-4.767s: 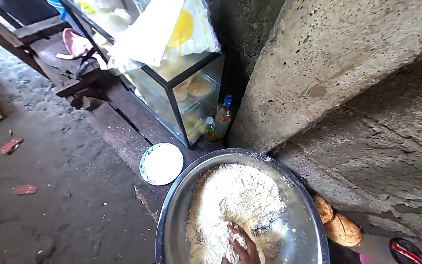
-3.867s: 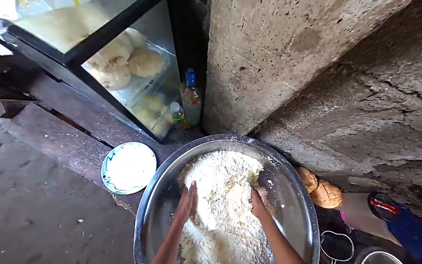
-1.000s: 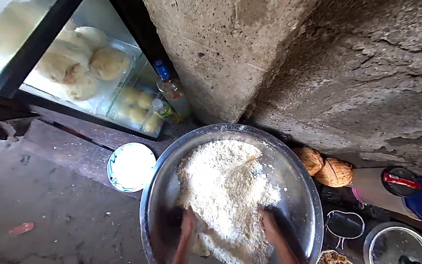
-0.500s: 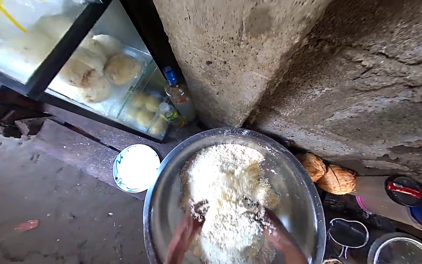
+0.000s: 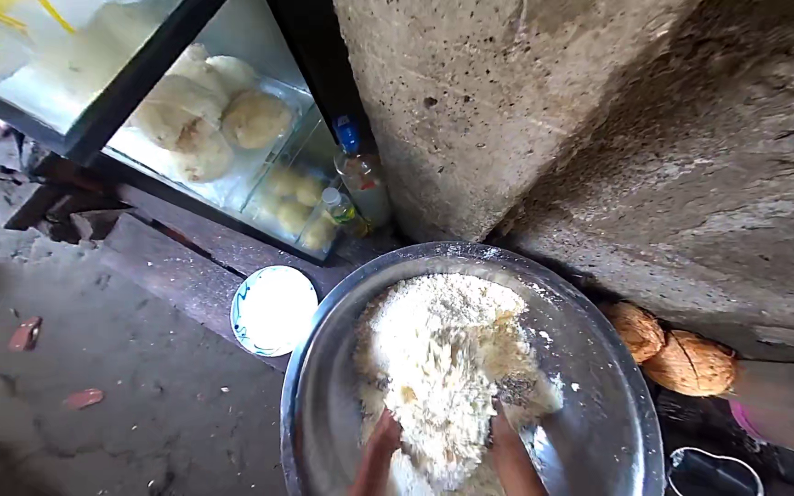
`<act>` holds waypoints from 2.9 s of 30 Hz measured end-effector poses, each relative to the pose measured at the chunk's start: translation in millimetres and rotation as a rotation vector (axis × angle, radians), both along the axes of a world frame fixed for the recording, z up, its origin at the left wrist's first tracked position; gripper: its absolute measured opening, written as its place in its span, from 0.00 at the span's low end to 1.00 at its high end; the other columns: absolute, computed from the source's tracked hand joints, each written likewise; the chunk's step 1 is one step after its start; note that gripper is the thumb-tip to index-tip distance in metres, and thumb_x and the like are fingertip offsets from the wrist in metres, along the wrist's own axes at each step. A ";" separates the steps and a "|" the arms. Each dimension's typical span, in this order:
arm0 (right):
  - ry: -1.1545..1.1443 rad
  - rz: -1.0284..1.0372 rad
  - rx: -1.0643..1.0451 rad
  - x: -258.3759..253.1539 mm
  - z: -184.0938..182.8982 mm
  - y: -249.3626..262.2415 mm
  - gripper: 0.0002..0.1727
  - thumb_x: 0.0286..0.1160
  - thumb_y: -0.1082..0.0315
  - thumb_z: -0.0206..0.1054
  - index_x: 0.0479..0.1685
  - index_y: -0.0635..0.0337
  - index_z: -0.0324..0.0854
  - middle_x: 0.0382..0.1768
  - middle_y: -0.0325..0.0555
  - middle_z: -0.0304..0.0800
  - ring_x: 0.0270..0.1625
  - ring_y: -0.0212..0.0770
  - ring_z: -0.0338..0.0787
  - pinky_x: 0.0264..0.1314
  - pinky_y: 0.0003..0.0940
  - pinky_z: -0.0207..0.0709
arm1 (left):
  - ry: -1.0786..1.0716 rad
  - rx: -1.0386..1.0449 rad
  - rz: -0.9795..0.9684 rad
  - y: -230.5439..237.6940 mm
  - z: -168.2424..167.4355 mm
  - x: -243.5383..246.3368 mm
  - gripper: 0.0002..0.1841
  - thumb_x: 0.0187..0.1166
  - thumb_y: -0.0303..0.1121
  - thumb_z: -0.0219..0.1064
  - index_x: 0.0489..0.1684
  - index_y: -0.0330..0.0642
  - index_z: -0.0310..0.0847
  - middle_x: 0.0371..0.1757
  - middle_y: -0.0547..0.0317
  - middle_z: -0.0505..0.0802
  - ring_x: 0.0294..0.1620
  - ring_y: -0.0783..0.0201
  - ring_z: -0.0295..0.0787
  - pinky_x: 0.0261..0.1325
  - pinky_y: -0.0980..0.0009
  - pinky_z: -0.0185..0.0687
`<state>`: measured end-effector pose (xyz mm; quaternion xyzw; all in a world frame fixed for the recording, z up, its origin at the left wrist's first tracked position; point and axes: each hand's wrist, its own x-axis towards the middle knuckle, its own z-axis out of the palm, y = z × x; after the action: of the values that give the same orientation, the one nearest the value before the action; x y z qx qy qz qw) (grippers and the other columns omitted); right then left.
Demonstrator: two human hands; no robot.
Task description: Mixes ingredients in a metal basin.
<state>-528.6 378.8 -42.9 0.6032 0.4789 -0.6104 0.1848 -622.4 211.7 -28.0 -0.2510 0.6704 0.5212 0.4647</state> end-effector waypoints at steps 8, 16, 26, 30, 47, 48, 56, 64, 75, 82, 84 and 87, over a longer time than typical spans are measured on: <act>0.553 0.028 0.187 -10.2 91.9 -44.0 0.32 0.76 0.77 0.62 0.78 0.86 0.59 0.69 0.63 0.80 0.70 0.25 0.82 0.75 0.17 0.73 | -0.027 0.207 0.251 0.3 89.7 38.0 0.26 0.97 0.38 0.29 0.84 0.29 0.54 0.67 0.47 0.82 0.61 0.73 0.81 0.64 0.73 0.80; 0.698 0.234 0.374 -6.8 69.0 -51.1 0.32 0.71 0.76 0.59 0.73 0.93 0.62 0.75 0.74 0.74 0.81 0.40 0.75 0.85 0.31 0.65 | -0.065 0.263 0.173 4.0 104.2 13.2 0.25 0.96 0.37 0.29 0.81 0.31 0.57 0.61 0.51 0.85 0.56 0.71 0.85 0.60 0.69 0.83; 0.309 -0.068 0.288 -27.4 -45.2 140.0 0.28 0.96 0.54 0.44 0.76 0.64 0.77 0.71 0.57 0.86 0.72 0.48 0.86 0.72 0.47 0.76 | 0.427 -0.050 0.079 -23.7 -61.1 -94.3 0.29 0.95 0.42 0.47 0.86 0.28 0.61 0.87 0.34 0.69 0.88 0.48 0.64 0.89 0.53 0.57; 0.173 -0.139 0.038 -77.6 -76.0 96.4 0.28 0.95 0.52 0.47 0.80 0.64 0.69 0.70 0.60 0.80 0.67 0.50 0.81 0.67 0.52 0.75 | 0.188 0.077 -0.020 8.2 -81.4 -103.3 0.33 0.96 0.53 0.35 0.93 0.41 0.53 0.90 0.43 0.66 0.89 0.53 0.62 0.88 0.51 0.59; 0.463 0.162 0.269 -35.5 80.5 -28.0 0.32 0.77 0.82 0.53 0.80 0.91 0.51 0.76 0.80 0.69 0.79 0.45 0.75 0.83 0.28 0.64 | 0.025 0.175 -0.013 -3.8 93.2 -15.5 0.26 0.95 0.33 0.34 0.84 0.22 0.55 0.78 0.35 0.75 0.74 0.62 0.74 0.78 0.66 0.69; 0.350 0.339 0.259 -35.5 91.6 -30.2 0.30 0.76 0.83 0.55 0.77 0.94 0.56 0.75 0.83 0.71 0.80 0.53 0.75 0.86 0.33 0.62 | 0.013 0.174 -0.024 -1.1 92.5 -16.2 0.26 0.95 0.33 0.34 0.85 0.22 0.54 0.80 0.33 0.73 0.77 0.59 0.73 0.80 0.64 0.67; 0.540 0.516 0.657 -40.9 16.9 43.7 0.27 0.80 0.65 0.65 0.74 0.75 0.77 0.75 0.68 0.80 0.82 0.58 0.77 0.89 0.50 0.64 | 0.200 0.192 -0.125 -3.7 84.3 -61.2 0.23 0.94 0.30 0.40 0.83 0.28 0.63 0.74 0.46 0.81 0.69 0.72 0.78 0.72 0.75 0.73; 0.336 0.141 0.350 -104.2 -53.8 137.3 0.27 0.89 0.55 0.59 0.75 0.68 0.76 0.74 0.64 0.80 0.74 0.54 0.80 0.74 0.56 0.73 | 0.350 0.097 -0.012 24.3 -71.9 -140.9 0.32 0.94 0.52 0.45 0.87 0.36 0.62 0.84 0.41 0.74 0.82 0.52 0.72 0.81 0.51 0.69; 0.498 0.147 0.275 -96.8 41.2 7.2 0.33 0.82 0.73 0.60 0.84 0.81 0.58 0.81 0.72 0.69 0.84 0.51 0.72 0.89 0.39 0.61 | 0.089 0.333 0.004 56.9 37.7 -95.6 0.24 0.97 0.38 0.33 0.83 0.37 0.63 0.70 0.54 0.84 0.66 0.72 0.81 0.69 0.73 0.78; 0.441 0.183 0.253 -59.4 73.5 -10.6 0.33 0.82 0.82 0.50 0.86 0.87 0.46 0.85 0.79 0.58 0.90 0.55 0.62 0.93 0.35 0.50 | 0.008 0.342 -0.041 46.2 76.5 -49.7 0.27 0.97 0.40 0.33 0.86 0.34 0.61 0.74 0.47 0.82 0.68 0.68 0.81 0.72 0.69 0.76; 0.447 0.342 0.288 -51.3 75.9 -21.3 0.33 0.76 0.80 0.59 0.81 0.89 0.57 0.81 0.82 0.65 0.87 0.61 0.67 0.92 0.40 0.54 | 0.008 0.255 -0.013 46.5 77.6 -34.4 0.26 0.97 0.41 0.33 0.82 0.34 0.64 0.70 0.47 0.84 0.65 0.67 0.83 0.68 0.67 0.79; 0.503 0.456 0.473 -43.3 36.5 4.0 0.38 0.72 0.69 0.69 0.80 0.86 0.63 0.82 0.82 0.62 0.89 0.70 0.61 0.95 0.54 0.47 | 0.053 0.155 0.061 13.5 89.9 -12.6 0.24 0.96 0.32 0.33 0.79 0.22 0.62 0.70 0.39 0.81 0.67 0.65 0.78 0.72 0.69 0.73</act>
<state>-571.8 382.8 -6.4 0.3395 0.7575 -0.5554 0.0488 -635.1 225.2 61.9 -0.2207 0.6323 0.5916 0.4489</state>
